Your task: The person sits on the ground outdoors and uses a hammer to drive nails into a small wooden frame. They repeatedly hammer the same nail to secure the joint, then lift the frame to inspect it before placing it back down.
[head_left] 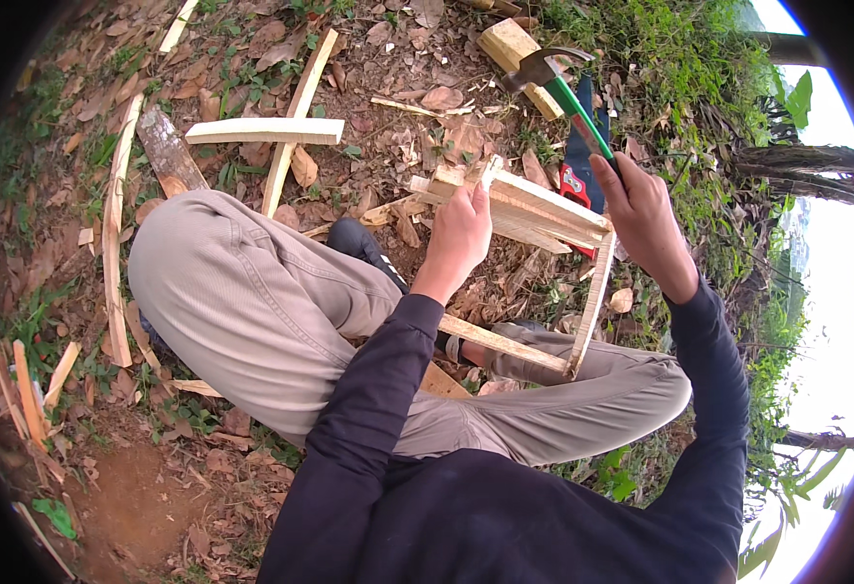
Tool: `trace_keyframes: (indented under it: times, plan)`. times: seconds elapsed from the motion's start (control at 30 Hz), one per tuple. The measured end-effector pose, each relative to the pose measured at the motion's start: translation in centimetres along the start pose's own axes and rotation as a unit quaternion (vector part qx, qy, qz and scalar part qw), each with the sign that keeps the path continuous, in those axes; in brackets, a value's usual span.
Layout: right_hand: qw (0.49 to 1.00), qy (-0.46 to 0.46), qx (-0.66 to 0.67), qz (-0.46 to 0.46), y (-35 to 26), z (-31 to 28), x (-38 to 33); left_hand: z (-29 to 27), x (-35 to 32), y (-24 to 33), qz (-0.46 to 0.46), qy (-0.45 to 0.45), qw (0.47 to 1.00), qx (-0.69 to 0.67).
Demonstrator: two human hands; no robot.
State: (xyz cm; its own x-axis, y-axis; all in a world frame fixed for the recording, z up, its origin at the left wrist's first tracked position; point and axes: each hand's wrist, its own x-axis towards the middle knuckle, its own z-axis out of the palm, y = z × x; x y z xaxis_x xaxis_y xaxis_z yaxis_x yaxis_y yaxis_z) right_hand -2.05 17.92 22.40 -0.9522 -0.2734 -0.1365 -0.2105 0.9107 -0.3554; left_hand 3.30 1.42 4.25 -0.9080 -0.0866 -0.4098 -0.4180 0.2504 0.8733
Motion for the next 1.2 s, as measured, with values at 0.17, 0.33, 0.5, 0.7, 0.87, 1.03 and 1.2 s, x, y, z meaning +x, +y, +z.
trace_keyframes:
  times: [0.17,0.33,0.5,0.7,0.87,1.03,1.2]
  plan:
    - [1.0,0.013,-0.005,-0.026,3.6,2.2,-1.1,-1.0,0.4,-0.7,-0.037,-0.087,0.995,-0.034]
    - [0.997,0.043,-0.022,-0.059,6.2,6.6,-2.1,-0.7,-1.0,-1.8,0.023,-0.077,0.996,-0.048]
    - [0.993,0.074,0.083,-0.031,6.2,9.3,-2.6,-1.0,-0.9,-1.2,0.005,-0.046,0.999,-0.015]
    - [0.997,0.038,0.06,0.038,7.1,8.7,-2.9,-0.8,-0.9,-1.1,0.013,-0.027,1.0,0.003]
    - [0.996,0.054,0.067,0.02,6.9,8.7,-3.6,-0.7,-1.3,-1.1,0.023,-0.004,1.0,-0.001]
    - [0.996,0.05,0.072,0.003,6.8,8.6,-3.5,-0.2,-1.0,-1.6,0.016,0.013,1.0,0.006]
    - [0.997,0.017,0.077,0.0,6.4,8.1,-3.4,-0.3,-0.6,-1.8,0.007,-0.009,0.999,0.032]
